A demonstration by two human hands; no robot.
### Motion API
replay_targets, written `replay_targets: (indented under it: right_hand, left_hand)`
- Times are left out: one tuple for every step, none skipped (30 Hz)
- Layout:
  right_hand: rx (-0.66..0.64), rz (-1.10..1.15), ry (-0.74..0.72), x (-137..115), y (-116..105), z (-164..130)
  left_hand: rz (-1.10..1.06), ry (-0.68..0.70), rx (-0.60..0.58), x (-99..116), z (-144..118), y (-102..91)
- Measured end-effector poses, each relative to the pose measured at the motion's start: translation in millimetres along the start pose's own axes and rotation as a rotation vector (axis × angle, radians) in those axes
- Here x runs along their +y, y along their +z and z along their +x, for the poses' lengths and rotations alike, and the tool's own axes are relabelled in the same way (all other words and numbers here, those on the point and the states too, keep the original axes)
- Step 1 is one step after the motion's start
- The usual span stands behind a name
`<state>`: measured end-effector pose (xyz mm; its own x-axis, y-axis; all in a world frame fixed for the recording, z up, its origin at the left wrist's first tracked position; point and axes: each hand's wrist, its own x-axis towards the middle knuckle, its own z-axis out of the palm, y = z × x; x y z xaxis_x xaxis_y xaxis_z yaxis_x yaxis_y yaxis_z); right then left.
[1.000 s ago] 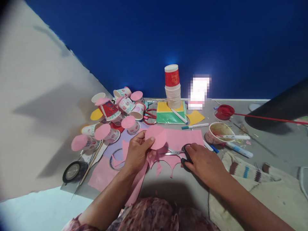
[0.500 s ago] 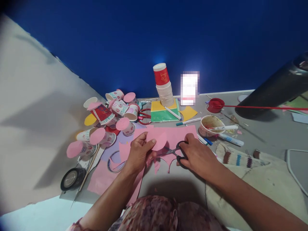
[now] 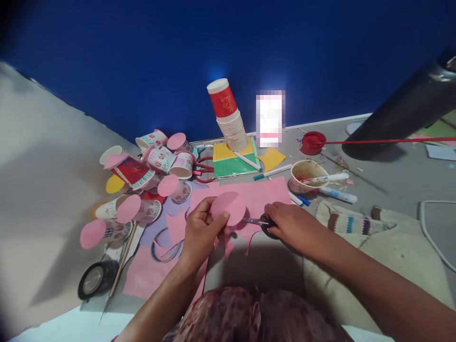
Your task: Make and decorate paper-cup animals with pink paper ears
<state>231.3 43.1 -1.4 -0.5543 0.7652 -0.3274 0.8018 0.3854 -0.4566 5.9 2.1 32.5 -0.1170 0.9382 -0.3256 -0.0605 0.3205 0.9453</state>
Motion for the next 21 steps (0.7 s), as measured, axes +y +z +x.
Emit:
replay_targets:
  right_hand:
    - [0.008, -0.018, 0.002, -0.4, 0.7, -0.5]
    - [0.012, -0.028, 0.006, -1.3, 1.1, -1.0]
    - [0.011, -0.029, 0.012, -2.7, 1.1, -1.3]
    - [0.008, -0.027, 0.017, -4.1, 0.7, -1.6]
    - [0.008, -0.026, 0.018, -5.4, -0.2, -2.0]
    - [0.009, -0.029, 0.017, -6.3, -1.2, -2.4]
    - [0.01, -0.032, 0.014, -6.7, -2.3, -2.8]
    - [0.01, -0.033, 0.007, -6.5, -3.2, -3.2]
    - [0.01, -0.034, -0.005, -5.7, -3.6, -3.7]
    - [0.01, -0.038, -0.018, -4.6, -3.6, -4.1]
    - [0.01, -0.045, -0.027, -3.5, -3.1, -4.3]
    - [0.012, -0.055, -0.03, -2.6, -2.4, -4.5]
    - [0.018, -0.066, -0.027, -2.1, -1.5, -4.6]
    - [0.024, -0.072, -0.018, -2.3, -0.7, -4.7]
    - [0.031, -0.066, -0.004, -3.1, -0.3, -4.7]
    - [0.038, -0.048, 0.008, -4.5, -0.3, -4.6]
    - [0.043, -0.024, 0.014, -6.2, -0.9, -4.6]
    - [0.047, 0.002, 0.011, -8.1, -1.8, -4.5]
    - [0.05, 0.023, 0.002, -10.0, -3.3, -4.5]
    - [0.05, 0.033, -0.013, -11.5, -5.2, -4.5]
    - [0.061, 0.046, -0.024, -12.7, -7.4, -4.6]
  left_hand:
    - [0.026, 0.014, 0.015, 0.6, -1.6, 0.3]
    - [0.042, 0.026, 0.027, 0.9, -2.8, 0.3]
    - [0.048, 0.034, 0.03, 0.8, -3.6, 0.2]
    - [0.046, 0.036, 0.024, 0.6, -3.9, 0.0]
    - [0.037, 0.032, 0.011, 0.2, -3.7, -0.3]
    - [0.025, 0.027, -0.004, -0.2, -3.2, -0.7]
    - [0.014, 0.02, -0.017, -0.6, -2.6, -0.9]
    - [0.006, 0.012, -0.027, -0.8, -2.0, -1.1]
    - [0.001, 0.006, -0.031, -0.9, -1.6, -1.0]
    - [0.002, 0.002, -0.029, -0.9, -1.6, -0.8]
    - [0.006, 0.0, -0.026, -0.6, -1.9, -0.3]
    - [0.01, 0.0, -0.021, -0.1, -2.6, 0.4]
    - [0.012, 0.0, -0.016, 0.7, -3.6, 1.2]
    - [0.011, 0.002, -0.01, 1.8, -4.8, 2.1]
    - [0.006, 0.006, -0.001, 3.1, -6.0, 3.0]
    - [0.0, 0.012, 0.009, 4.7, -7.1, 3.8]
    - [-0.009, 0.022, 0.018, 6.5, -8.0, 4.5]
    - [-0.019, 0.034, 0.025, 8.3, -8.7, 5.0]
    - [-0.029, 0.045, 0.024, 9.9, -8.9, 5.3]
    - [-0.036, 0.054, 0.015, 11.3, -8.7, 5.6]
    - [-0.042, 0.056, -0.003, 12.3, -8.1, 5.8]
